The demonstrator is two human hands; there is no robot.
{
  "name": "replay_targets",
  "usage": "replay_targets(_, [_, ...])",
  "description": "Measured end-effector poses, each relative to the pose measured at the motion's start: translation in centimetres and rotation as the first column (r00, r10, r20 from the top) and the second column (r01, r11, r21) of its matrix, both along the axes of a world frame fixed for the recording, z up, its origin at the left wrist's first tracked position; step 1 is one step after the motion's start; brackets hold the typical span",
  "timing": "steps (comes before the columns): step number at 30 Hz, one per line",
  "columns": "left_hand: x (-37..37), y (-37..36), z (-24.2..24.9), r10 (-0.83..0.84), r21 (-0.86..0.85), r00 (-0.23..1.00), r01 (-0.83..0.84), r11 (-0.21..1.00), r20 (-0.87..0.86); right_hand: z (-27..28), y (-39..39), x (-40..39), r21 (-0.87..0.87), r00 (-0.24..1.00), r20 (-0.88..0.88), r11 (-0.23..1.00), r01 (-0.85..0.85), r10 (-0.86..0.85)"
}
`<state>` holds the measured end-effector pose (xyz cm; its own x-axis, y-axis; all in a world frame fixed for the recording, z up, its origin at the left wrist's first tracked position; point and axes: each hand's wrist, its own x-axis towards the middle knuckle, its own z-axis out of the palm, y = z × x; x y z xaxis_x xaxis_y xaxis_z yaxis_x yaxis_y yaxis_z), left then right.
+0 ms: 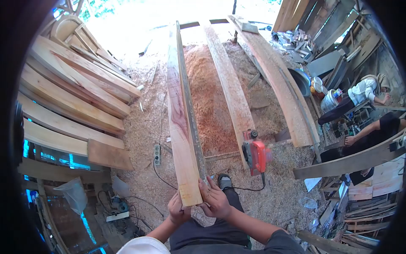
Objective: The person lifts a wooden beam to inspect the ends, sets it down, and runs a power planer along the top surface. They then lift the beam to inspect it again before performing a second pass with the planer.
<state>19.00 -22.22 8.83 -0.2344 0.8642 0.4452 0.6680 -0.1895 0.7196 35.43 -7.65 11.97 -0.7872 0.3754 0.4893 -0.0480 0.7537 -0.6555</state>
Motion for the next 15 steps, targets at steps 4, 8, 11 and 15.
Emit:
replay_targets(4, [0.5, 1.9, 9.7, 0.139, 0.116, 0.984, -0.152, 0.982, 0.109, 8.5, 0.2, -1.9, -0.033, 0.987, -0.141, 0.997, 0.067, -0.071])
replay_targets(8, [-0.6, 3.2, 19.0, 0.138, 0.1, 0.965, -0.163, 0.982, 0.223, 18.7, 0.9, -4.0, -0.135, 0.961, -0.235, 0.984, 0.119, -0.148])
replay_targets(11, [-2.6, 5.0, 25.7, 0.12, 0.179, 0.984, -0.142, 0.974, 0.129, 24.8, 2.7, -6.0, -0.05, 0.91, -0.359, 0.978, 0.201, -0.206])
replay_targets(15, [-4.4, 8.6, 34.7, 0.181, 0.268, 0.983, -0.181, 0.946, 0.022, 34.3, 5.3, -7.4, -0.081, 0.896, -0.382, 0.974, 0.211, -0.226])
